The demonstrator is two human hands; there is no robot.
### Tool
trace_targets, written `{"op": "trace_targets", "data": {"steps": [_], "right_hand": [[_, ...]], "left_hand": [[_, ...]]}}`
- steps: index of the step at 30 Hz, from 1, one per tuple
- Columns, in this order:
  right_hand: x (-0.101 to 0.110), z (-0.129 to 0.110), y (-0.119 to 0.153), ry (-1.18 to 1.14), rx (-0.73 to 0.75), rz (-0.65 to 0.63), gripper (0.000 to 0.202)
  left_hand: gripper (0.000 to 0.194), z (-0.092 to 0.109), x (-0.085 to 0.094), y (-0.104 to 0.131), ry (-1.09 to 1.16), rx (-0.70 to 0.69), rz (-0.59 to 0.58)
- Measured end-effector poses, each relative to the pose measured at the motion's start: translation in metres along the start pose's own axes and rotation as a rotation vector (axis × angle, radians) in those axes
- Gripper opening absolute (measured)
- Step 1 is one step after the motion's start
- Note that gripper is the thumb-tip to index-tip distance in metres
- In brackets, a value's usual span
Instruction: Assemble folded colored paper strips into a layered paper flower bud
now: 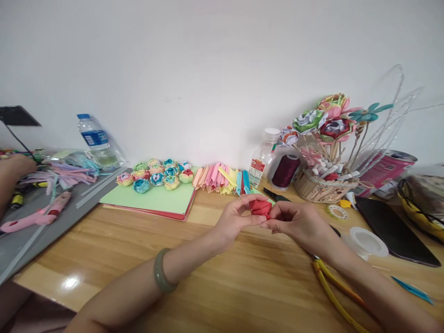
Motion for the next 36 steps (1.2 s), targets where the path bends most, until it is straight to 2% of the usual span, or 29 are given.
{"op": "trace_targets", "data": {"steps": [7, 10, 14, 18, 23, 26, 29, 31, 33, 36], "right_hand": [[0.01, -0.01, 0.004, -0.079, 0.038, -0.003, 0.033], [0.03, -0.017, 0.007, -0.019, 0.093, 0.128, 0.031], [0.044, -0.039, 0.016, 0.116, 0.331, 0.28, 0.02], [0.036, -0.051, 0.02, 0.196, 0.463, 0.264, 0.022], [0.02, -0.051, 0.019, 0.266, 0.477, 0.168, 0.027], [0.017, -0.054, 0.022, 0.3, 0.491, 0.194, 0.024], [0.02, -0.056, 0.024, 0.27, 0.465, 0.235, 0.02], [0.02, -0.052, 0.021, 0.203, 0.383, 0.201, 0.017], [0.016, -0.041, 0.015, 0.048, 0.231, 0.079, 0.016], [-0.003, -0.022, 0.011, -0.27, -0.03, -0.21, 0.023]], "left_hand": [[0.037, -0.002, 0.001, 0.001, 0.054, 0.109, 0.004], [0.042, -0.002, 0.0, 0.0, 0.061, 0.139, -0.022], [0.048, -0.01, 0.002, 0.0, 0.007, 0.192, 0.011], [0.056, -0.019, -0.001, 0.001, -0.053, 0.242, 0.004], [0.05, -0.022, -0.003, 0.004, -0.078, 0.274, 0.032], [0.046, -0.022, -0.003, 0.006, -0.074, 0.277, 0.048], [0.042, -0.027, -0.005, 0.007, -0.04, 0.334, 0.033], [0.041, -0.031, -0.007, 0.008, -0.022, 0.389, 0.002], [0.043, -0.036, -0.012, 0.01, -0.016, 0.445, -0.056], [0.04, -0.041, -0.016, 0.014, -0.011, 0.534, -0.118]]}}
Point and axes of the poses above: each hand's wrist, its own y-axis away from the middle knuckle, its own x-axis out of the back of the hand, z = x × y, the point moved 8 cm from there along -y, towards the middle knuckle, and after that the axes turned 10 degrees about y, right-handed, at the moved point
